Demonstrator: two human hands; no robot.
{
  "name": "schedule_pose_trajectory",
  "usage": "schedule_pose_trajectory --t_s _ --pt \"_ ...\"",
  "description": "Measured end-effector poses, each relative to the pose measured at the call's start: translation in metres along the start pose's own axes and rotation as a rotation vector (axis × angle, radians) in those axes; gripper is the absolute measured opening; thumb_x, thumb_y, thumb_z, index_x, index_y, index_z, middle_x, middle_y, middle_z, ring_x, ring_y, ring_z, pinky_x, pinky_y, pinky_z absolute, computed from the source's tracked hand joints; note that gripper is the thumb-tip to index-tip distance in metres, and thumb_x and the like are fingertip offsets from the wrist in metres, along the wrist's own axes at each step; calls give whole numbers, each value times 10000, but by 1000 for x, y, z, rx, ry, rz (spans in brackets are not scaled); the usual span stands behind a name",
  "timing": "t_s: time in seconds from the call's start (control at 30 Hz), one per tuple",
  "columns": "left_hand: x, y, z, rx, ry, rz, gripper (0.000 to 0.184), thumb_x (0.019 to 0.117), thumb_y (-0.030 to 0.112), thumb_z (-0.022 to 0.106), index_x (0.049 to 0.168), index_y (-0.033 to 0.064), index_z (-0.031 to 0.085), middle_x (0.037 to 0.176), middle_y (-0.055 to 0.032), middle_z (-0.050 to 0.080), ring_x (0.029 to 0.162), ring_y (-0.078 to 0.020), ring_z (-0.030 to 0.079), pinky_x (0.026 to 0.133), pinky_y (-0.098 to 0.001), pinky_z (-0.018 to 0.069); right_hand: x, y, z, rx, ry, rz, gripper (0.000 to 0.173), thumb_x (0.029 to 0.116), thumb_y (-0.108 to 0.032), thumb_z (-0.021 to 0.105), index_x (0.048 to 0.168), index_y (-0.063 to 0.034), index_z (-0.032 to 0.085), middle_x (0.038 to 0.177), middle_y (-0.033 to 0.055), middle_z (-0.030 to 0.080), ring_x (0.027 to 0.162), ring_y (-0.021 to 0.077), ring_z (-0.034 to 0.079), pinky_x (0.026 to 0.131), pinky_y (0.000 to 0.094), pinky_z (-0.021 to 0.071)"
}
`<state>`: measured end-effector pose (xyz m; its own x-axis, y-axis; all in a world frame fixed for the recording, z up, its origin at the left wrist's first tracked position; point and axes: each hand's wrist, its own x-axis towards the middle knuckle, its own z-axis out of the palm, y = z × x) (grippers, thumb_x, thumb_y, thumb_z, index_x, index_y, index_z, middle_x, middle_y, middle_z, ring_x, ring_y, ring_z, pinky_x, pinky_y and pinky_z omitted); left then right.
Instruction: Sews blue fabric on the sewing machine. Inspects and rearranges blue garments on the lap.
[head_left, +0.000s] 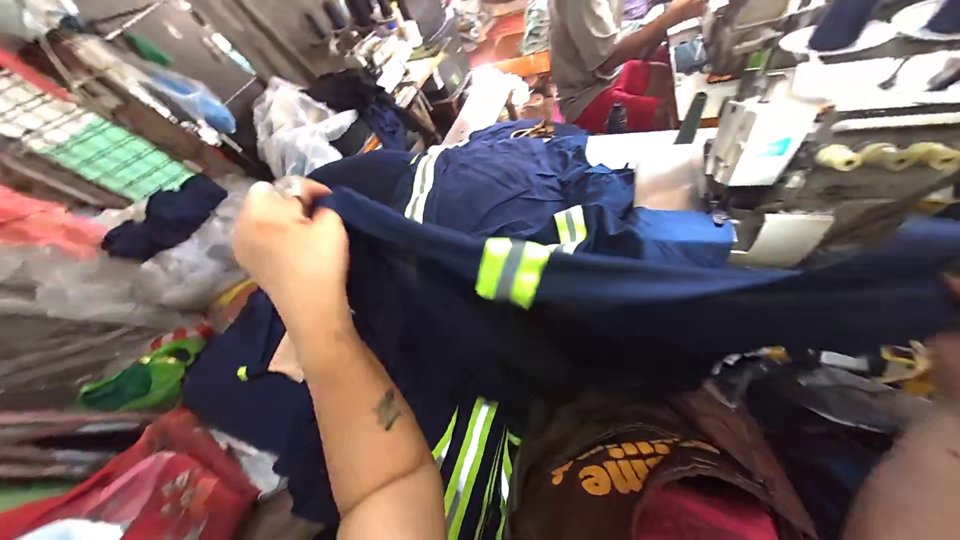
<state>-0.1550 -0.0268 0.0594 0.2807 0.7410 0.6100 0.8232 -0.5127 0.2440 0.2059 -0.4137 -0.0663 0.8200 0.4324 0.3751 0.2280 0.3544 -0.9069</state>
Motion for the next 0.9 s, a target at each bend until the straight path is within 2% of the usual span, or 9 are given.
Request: schedule_pose_trajectory --t_s 0.07,0.13,0.27,0.37,0.47,0.63,0.77,0.83,0.9 --pt "54 25 27 -164 -21 -139 347 967 106 489 1227 -42 666 1216 -297 658 1179 -409 623 1001 -612 441 11 22 29 -12 -69 47 290 915 -16 593 1059 -244 699 988 -142 714 901 -12 662 803 219 581" --pt "90 43 78 -400 -68 -248 366 977 160 466 1279 5 602 1127 -156 662 945 -196 681 805 -404 574 10 48 49 40 -7 240 247 937 1 522 1024 -157 689 885 -80 704 774 20 652 683 248 580" --pt "70 113 152 -709 -397 94 664 932 68 592 1525 -38 314 1460 -273 500 1260 -339 583 1019 -496 513 -1 94 53 62 54 438 151 1036 -62 522 1076 -42 667 856 16 697 724 93 660 666 315 589" --pt "-15 183 171 -813 -592 635 428 894 -5 650 1318 -42 608 1435 -209 564 1347 -299 541 1094 -477 478 -11 98 48 26 6 427 123 1022 -58 569 1057 -36 685 854 18 701 729 82 661 681 295 588" --pt "-96 229 172 -742 -571 1032 463 856 -43 675 1307 60 675 1486 -168 539 1442 -353 431 1175 -573 353 -18 91 42 -48 -49 372 112 988 -66 637 1089 -47 680 820 3 707 703 62 658 666 268 579" --pt "-112 252 198 -858 -584 1139 368 956 60 624 1320 30 667 1228 -140 705 1208 -289 622 1083 -545 402 -26 76 33 -194 -255 47 191 954 -2 648 1139 -2 695 1017 19 730 887 41 690 828 240 599" --pt "-90 246 162 -1111 -944 1067 158 968 99 644 1040 -13 729 937 -67 697 904 -85 643 862 -257 525 -31 62 21 -78 -375 -29 316 961 -34 648 1275 -66 674 1087 -31 732 907 14 685 831 207 593" --pt "-84 247 150 -1234 -964 1015 114 956 71 668 977 -31 714 922 -54 682 886 -39 629 837 -206 528 -23 67 23 -6 -321 -35 233 997 -150 652 1226 -133 689 1087 -48 724 945 41 683 839 236 590" --pt "-80 254 154 -1200 -893 1024 132 978 81 649 987 -32 718 936 -60 687 903 -41 635 855 -208 529 -8 86 27 -25 -239 -12 202 1023 -147 597 1174 -62 701 1239 61 665 1141 150 639 959 324 564"
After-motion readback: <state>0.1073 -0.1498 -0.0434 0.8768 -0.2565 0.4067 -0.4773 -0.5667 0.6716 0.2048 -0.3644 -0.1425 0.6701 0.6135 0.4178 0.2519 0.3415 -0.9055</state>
